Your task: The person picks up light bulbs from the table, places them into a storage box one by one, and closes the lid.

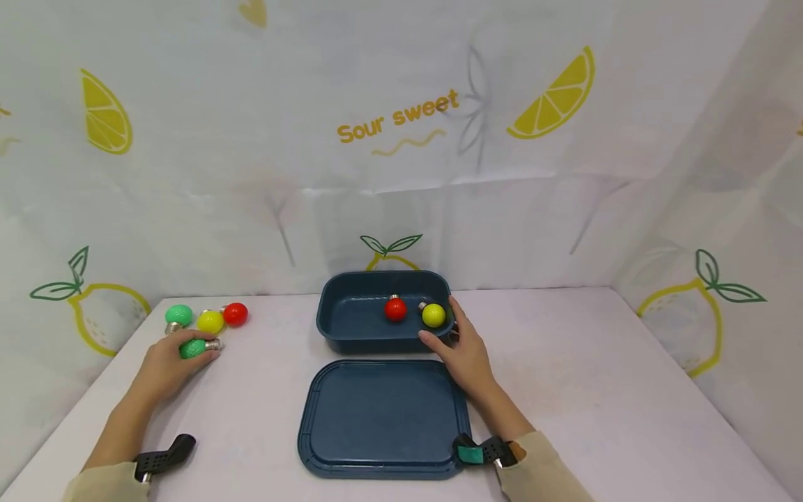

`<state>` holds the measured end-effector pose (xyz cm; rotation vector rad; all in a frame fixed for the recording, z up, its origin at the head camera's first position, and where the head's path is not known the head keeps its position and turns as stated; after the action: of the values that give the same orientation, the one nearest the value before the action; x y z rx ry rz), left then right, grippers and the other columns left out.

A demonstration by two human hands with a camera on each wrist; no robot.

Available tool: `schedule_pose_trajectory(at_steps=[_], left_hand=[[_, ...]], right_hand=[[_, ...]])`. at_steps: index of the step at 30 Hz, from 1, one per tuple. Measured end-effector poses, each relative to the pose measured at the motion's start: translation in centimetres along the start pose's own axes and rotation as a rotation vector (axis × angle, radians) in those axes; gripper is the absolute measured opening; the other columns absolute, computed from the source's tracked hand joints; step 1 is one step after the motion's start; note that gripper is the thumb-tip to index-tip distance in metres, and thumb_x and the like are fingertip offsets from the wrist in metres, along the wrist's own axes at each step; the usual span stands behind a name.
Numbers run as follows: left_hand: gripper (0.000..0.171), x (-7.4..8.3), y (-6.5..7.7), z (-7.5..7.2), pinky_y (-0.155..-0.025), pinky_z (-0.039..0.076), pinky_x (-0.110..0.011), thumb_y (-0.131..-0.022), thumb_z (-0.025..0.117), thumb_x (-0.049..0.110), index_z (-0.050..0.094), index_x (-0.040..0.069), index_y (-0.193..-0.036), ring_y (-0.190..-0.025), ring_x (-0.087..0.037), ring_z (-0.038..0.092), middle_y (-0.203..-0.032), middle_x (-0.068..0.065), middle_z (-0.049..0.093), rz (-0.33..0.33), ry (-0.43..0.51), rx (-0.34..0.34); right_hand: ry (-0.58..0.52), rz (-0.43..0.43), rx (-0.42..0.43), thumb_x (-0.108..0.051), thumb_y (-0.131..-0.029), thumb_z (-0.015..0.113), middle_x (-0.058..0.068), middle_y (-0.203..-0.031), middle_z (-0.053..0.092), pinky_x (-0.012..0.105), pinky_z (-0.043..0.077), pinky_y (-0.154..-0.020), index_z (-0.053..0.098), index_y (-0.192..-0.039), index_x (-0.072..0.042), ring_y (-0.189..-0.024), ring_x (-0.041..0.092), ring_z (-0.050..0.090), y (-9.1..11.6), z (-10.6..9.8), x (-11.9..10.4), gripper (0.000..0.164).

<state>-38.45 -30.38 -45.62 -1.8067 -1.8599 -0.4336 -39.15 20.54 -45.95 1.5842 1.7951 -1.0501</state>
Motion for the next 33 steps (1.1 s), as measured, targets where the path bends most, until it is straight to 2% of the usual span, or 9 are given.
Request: schedule_pose_trajectory(at_steps=[5,12,17,25,33], left_hand=[[0.043,0.1,-0.1,-0.1,-0.107,0.042,-0.068,-0.091,0.076,0.03,0.068,0.005,-0.125,-0.125,-0.047,0.053,-0.134,-0.026,0.062,0.01,-0.017,0.022],[0.042,1.0,-0.4,-0.2,-0.105,0.045,-0.065,-0.09,0.078,0.028,0.068,0.004,-0.122,-0.122,-0.046,0.055,-0.131,-0.025,0.064,0.041,-0.028,0.046],[0.038,1.7,-0.2,-0.9,-0.103,0.046,-0.065,-0.09,0.077,0.025,0.069,0.005,-0.121,-0.118,-0.045,0.056,-0.128,-0.023,0.065,0.063,-0.033,0.09],[0.032,4.8,0.1,-1.9,-0.098,0.052,-0.062,-0.089,0.077,0.016,0.069,0.005,-0.118,-0.116,-0.041,0.059,-0.122,-0.021,0.068,0.151,-0.016,0.151],[0.034,8.6,0.1,-2.1,-0.092,0.057,-0.058,-0.089,0.077,0.014,0.068,0.006,-0.121,-0.114,-0.039,0.064,-0.122,-0.018,0.07,0.235,0.037,0.16]], right_hand=[[-0.003,0.009,-0.009,-0.04,-0.097,0.067,0.02,-0.164,0.032,0.055,0.05,-0.107,0.016,-0.164,-0.019,-0.134,0.042,0.055,0.1,0.0,0.1,0.087],[-0.023,0.01,0.008,-0.037,-0.097,0.067,0.02,-0.162,0.035,0.054,0.05,-0.107,0.016,-0.164,-0.017,-0.133,0.041,0.056,0.6,-0.3,0.2,0.086],[-0.016,0.003,-0.001,-0.039,-0.096,0.067,0.02,-0.163,0.034,0.054,0.049,-0.108,0.016,-0.164,-0.018,-0.134,0.041,0.055,0.3,-0.1,0.0,0.087],[-0.015,0.01,-0.008,-0.04,-0.097,0.067,0.021,-0.162,0.034,0.054,0.05,-0.107,0.016,-0.164,-0.017,-0.134,0.041,0.056,0.4,0.0,0.0,0.088],[-0.016,-0.013,-0.001,-0.04,-0.097,0.066,0.02,-0.162,0.036,0.054,0.05,-0.107,0.015,-0.164,-0.017,-0.133,0.04,0.056,0.2,-0.1,-0.1,0.087]])
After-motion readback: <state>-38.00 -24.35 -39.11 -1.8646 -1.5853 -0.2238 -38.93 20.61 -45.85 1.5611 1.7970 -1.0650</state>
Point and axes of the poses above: each hand's wrist, its own y-axis away from the middle knuckle, its own z-axis out of the palm, x = y × z, the point moved 9 cm from there along -y, towards the middle knuckle
